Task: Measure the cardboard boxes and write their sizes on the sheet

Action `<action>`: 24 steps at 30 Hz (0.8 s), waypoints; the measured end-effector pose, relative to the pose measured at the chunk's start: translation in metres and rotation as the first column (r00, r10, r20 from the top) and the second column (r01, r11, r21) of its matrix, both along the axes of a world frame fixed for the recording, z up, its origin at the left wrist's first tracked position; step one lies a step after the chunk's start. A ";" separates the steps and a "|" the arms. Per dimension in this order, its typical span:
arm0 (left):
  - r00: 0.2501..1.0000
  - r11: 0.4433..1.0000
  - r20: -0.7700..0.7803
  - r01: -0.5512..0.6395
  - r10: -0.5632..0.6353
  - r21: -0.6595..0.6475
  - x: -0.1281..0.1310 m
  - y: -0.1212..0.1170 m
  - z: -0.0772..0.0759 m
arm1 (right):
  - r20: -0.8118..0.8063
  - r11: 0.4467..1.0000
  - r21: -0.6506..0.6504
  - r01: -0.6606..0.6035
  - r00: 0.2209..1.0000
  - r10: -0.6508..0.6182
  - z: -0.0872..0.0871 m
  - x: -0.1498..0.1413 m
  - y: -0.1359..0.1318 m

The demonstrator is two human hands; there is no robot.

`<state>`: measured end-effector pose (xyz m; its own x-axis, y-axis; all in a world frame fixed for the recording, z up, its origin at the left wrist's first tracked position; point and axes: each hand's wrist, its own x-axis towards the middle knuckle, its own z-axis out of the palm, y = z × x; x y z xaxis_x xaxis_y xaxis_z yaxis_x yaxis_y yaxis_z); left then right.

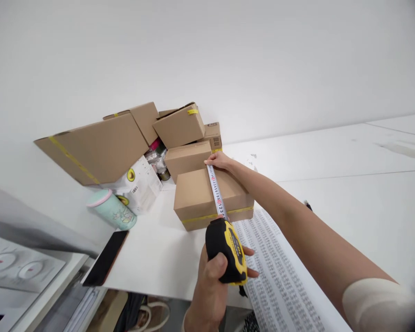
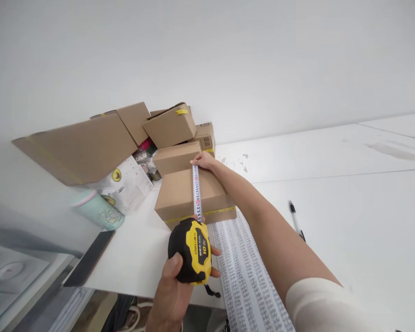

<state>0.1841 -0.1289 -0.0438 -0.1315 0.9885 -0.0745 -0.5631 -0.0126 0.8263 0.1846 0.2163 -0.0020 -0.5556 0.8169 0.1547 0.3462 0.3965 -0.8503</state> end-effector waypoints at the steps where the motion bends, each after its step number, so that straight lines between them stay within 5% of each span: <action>1: 1.000 1.000 0.003 -0.006 0.006 -0.012 0.002 0.000 0.000 | 0.018 1.000 0.008 -0.002 1.000 0.002 -0.002 -0.003 0.001; 24: 0.999 0.997 -0.039 -0.011 0.008 -0.074 0.021 -0.005 0.003 | 0.084 0.995 -0.007 -0.096 0.992 0.096 -0.001 0.008 -0.006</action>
